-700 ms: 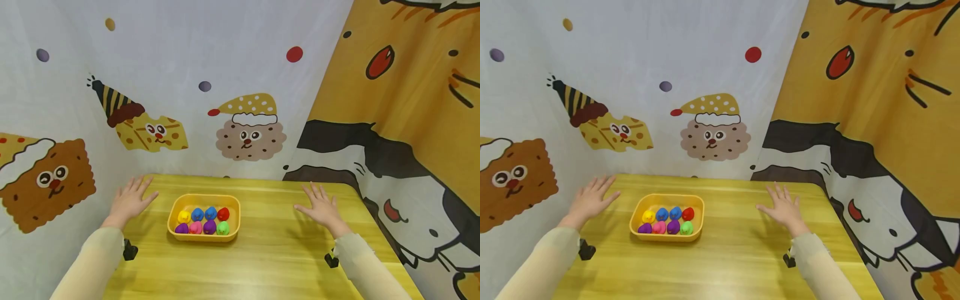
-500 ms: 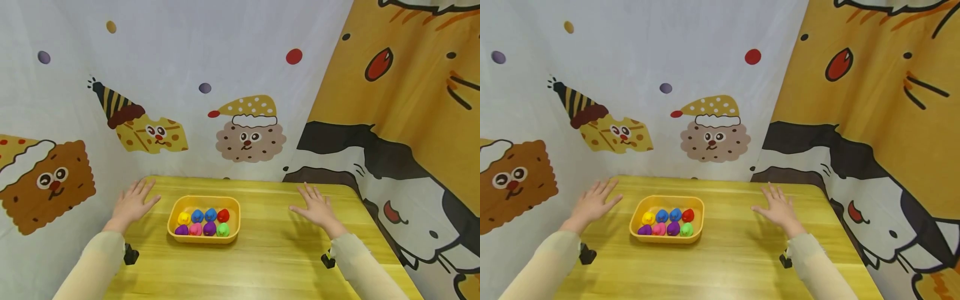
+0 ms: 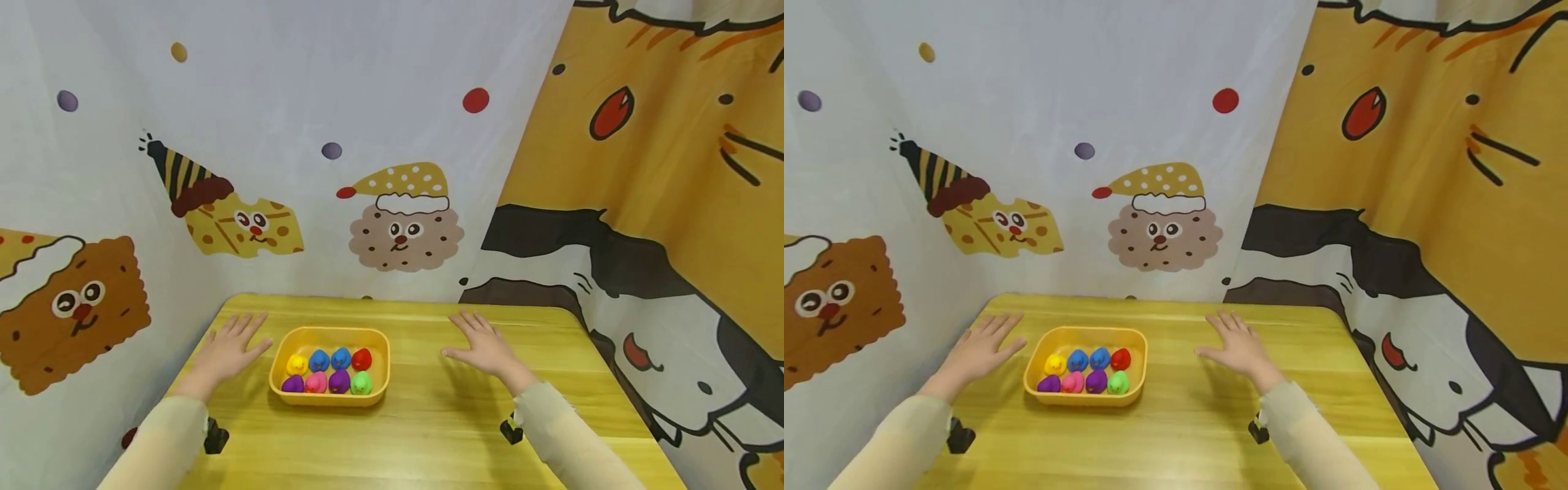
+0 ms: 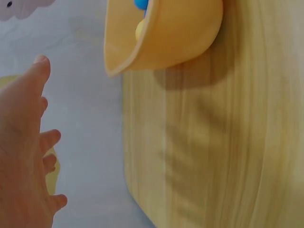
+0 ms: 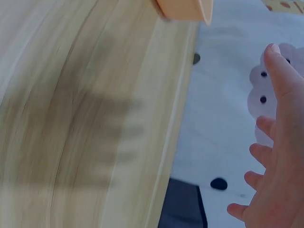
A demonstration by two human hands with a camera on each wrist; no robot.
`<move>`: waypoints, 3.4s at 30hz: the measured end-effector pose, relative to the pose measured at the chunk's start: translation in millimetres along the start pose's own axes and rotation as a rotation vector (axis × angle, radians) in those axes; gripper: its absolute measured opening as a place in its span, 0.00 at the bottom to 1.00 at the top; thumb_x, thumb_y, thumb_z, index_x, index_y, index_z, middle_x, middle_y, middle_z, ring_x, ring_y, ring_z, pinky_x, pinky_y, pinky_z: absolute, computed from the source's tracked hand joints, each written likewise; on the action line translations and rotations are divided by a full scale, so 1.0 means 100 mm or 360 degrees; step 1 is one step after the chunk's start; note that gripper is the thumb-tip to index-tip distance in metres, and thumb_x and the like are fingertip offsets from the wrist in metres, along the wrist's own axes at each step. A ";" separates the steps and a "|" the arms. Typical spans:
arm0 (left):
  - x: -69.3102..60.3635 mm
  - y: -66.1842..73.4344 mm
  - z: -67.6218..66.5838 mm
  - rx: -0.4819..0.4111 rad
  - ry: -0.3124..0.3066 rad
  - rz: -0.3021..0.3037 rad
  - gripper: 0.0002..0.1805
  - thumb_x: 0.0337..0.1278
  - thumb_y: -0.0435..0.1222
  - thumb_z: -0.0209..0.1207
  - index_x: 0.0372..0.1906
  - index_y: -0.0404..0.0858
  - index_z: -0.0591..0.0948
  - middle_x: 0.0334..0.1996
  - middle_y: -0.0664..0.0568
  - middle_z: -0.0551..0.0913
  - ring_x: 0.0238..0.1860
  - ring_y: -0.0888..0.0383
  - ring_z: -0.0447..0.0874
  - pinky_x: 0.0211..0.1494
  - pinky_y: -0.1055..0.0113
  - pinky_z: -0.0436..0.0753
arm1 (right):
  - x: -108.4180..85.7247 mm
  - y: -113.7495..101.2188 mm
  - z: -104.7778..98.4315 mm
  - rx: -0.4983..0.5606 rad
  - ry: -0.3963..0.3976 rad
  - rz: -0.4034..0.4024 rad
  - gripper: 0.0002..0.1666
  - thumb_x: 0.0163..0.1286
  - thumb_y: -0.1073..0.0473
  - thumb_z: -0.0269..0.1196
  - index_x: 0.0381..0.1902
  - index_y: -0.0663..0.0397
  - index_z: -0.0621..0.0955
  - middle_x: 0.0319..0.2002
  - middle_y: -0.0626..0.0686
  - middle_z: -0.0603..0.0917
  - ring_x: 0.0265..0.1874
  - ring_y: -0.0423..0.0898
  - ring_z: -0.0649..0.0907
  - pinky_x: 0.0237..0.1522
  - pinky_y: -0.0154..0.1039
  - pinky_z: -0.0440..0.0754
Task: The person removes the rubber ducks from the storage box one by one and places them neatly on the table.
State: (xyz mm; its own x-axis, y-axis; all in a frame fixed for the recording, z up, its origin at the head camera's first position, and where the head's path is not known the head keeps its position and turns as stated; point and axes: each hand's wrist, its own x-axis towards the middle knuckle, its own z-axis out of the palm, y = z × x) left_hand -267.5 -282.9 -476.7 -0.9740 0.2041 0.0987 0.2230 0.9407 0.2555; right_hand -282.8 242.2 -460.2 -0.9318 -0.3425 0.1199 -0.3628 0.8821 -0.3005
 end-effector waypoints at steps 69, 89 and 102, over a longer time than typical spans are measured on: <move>-0.08 0.42 0.50 -0.0656 -0.0553 -0.0199 0.72 0.45 0.63 0.67 0.75 0.34 0.29 0.64 0.22 0.62 0.59 0.28 0.69 0.58 0.37 0.68 | 0.77 -1.04 0.61 0.0716 -0.0674 -0.0216 0.29 0.64 0.49 0.67 0.58 0.59 0.79 0.56 0.55 0.80 0.60 0.55 0.75 0.60 0.51 0.71; -0.12 0.38 0.55 -0.0847 -0.0535 -0.0256 0.72 0.44 0.57 0.70 0.75 0.38 0.28 0.60 0.23 0.67 0.34 0.48 0.78 0.39 0.55 0.78 | 0.75 -1.22 0.74 0.0852 -0.0844 -0.0085 0.24 0.64 0.50 0.67 0.54 0.57 0.82 0.52 0.52 0.83 0.54 0.52 0.78 0.58 0.51 0.72; -0.11 0.40 0.57 -0.0901 -0.0531 -0.0321 0.72 0.43 0.56 0.71 0.76 0.41 0.28 0.44 0.38 0.79 0.17 0.55 0.66 0.27 0.61 0.75 | 0.71 -1.31 0.81 0.0770 -0.0880 0.0016 0.22 0.63 0.50 0.68 0.52 0.52 0.84 0.53 0.50 0.82 0.55 0.52 0.77 0.59 0.57 0.69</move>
State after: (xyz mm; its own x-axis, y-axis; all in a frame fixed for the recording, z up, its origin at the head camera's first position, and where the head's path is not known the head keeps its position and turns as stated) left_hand -250.2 -232.0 -522.0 -0.9390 0.1977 -0.2815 -0.0652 0.7012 0.7100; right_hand -301.9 75.9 -489.3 -0.7540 -0.5610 -0.3417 -0.1958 0.6885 -0.6983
